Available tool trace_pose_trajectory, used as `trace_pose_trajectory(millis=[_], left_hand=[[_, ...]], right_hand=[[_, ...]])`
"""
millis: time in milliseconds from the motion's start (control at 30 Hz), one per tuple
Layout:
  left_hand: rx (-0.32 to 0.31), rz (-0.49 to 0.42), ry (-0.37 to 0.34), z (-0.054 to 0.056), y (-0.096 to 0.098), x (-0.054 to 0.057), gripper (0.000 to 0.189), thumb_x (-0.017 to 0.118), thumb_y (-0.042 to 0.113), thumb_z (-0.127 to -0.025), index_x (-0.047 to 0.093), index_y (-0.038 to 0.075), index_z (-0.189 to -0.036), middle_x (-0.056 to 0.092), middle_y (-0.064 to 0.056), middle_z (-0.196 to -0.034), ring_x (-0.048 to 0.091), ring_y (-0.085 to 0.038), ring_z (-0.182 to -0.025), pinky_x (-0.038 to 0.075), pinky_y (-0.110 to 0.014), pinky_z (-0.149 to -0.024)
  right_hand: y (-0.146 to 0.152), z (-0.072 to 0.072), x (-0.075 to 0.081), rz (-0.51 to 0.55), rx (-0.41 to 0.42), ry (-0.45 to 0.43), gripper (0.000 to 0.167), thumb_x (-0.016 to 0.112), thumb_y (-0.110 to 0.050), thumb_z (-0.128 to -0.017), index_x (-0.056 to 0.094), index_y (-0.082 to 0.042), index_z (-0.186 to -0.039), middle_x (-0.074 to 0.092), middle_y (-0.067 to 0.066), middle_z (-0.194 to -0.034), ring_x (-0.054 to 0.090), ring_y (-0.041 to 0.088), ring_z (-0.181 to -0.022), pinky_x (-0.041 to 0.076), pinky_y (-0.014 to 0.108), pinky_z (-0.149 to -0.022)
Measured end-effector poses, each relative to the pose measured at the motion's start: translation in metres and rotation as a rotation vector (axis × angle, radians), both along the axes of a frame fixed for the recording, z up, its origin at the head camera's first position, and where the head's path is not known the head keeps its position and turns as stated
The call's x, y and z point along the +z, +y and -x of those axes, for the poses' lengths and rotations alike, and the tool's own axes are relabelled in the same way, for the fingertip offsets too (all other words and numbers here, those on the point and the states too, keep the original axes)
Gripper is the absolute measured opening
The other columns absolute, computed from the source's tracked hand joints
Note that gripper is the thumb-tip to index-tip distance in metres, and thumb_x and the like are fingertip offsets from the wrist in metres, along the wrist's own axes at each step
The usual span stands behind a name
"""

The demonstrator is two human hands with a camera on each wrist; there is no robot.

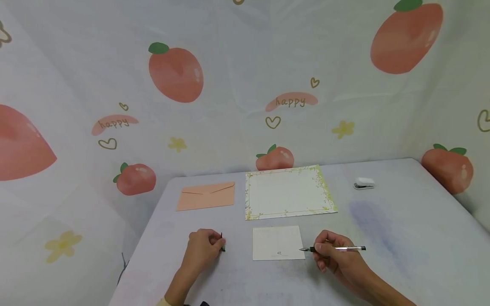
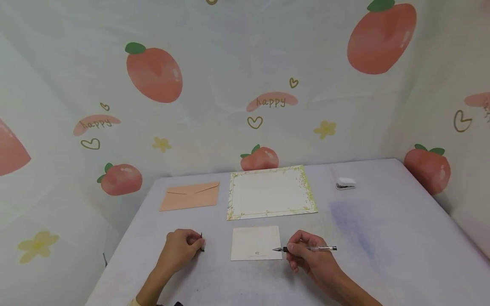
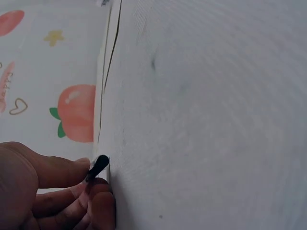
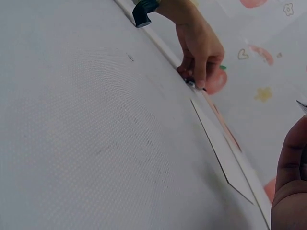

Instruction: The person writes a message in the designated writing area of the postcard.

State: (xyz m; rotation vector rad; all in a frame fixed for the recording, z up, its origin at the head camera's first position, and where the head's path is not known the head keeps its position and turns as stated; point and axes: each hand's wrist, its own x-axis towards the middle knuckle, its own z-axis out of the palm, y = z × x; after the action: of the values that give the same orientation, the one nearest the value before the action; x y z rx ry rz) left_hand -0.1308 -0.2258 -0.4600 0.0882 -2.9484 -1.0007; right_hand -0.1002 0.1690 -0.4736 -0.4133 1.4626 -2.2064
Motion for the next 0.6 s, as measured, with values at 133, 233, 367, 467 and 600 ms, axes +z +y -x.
trace_pose_trajectory(millis=[133, 233, 367, 467, 600], left_hand=[[0.02, 0.07, -0.007, 0.0, 0.003, 0.002, 0.009, 0.086, 0.012, -0.092, 0.082, 0.004, -0.093, 0.067, 0.004, -0.069, 0.058, -0.011, -0.063, 0.049, -0.026, -0.056], [0.03, 0.123, -0.009, -0.001, 0.005, 0.004, 0.012, 0.086, 0.015, -0.093, 0.081, 0.004, -0.092, 0.07, 0.003, -0.071, 0.061, -0.011, -0.065, 0.053, -0.03, -0.058], [0.039, 0.183, 0.016, -0.004, 0.007, 0.006, 0.015, 0.086, 0.017, -0.093, 0.08, 0.003, -0.093, 0.071, 0.001, -0.073, 0.062, -0.012, -0.066, 0.054, -0.032, -0.06], [0.027, 0.2, 0.074, -0.007, 0.01, 0.008, 0.014, 0.086, 0.015, -0.093, 0.079, 0.003, -0.098, 0.069, 0.003, -0.073, 0.058, -0.01, -0.066, 0.052, -0.027, -0.061], [-0.074, 0.123, 0.197, -0.009, 0.015, 0.009, 0.015, 0.086, 0.008, -0.092, 0.08, 0.003, -0.105, 0.071, 0.004, -0.078, 0.059, -0.005, -0.067, 0.055, -0.021, -0.063]], right_hand=[[0.002, -0.001, -0.001, -0.014, -0.013, 0.003, 0.02, 0.05, -0.005, -0.114, 0.065, -0.014, -0.105, 0.072, -0.005, -0.092, 0.065, 0.006, -0.076, 0.057, 0.022, -0.07], [0.004, 0.0, -0.002, -0.018, -0.016, 0.005, 0.02, 0.05, -0.005, -0.114, 0.065, -0.015, -0.105, 0.072, -0.005, -0.092, 0.065, 0.007, -0.076, 0.056, 0.021, -0.07], [0.008, 0.0, -0.002, -0.022, -0.02, 0.01, 0.02, 0.05, -0.005, -0.114, 0.065, -0.015, -0.105, 0.072, -0.005, -0.093, 0.066, 0.007, -0.076, 0.057, 0.022, -0.071], [0.01, 0.001, -0.001, -0.023, -0.021, 0.018, 0.02, 0.049, -0.005, -0.114, 0.065, -0.015, -0.106, 0.072, -0.004, -0.094, 0.066, 0.007, -0.077, 0.057, 0.022, -0.071], [0.012, 0.003, 0.001, -0.024, -0.03, 0.037, 0.021, 0.048, -0.004, -0.114, 0.065, -0.014, -0.106, 0.072, -0.004, -0.093, 0.066, 0.008, -0.077, 0.057, 0.023, -0.071]])
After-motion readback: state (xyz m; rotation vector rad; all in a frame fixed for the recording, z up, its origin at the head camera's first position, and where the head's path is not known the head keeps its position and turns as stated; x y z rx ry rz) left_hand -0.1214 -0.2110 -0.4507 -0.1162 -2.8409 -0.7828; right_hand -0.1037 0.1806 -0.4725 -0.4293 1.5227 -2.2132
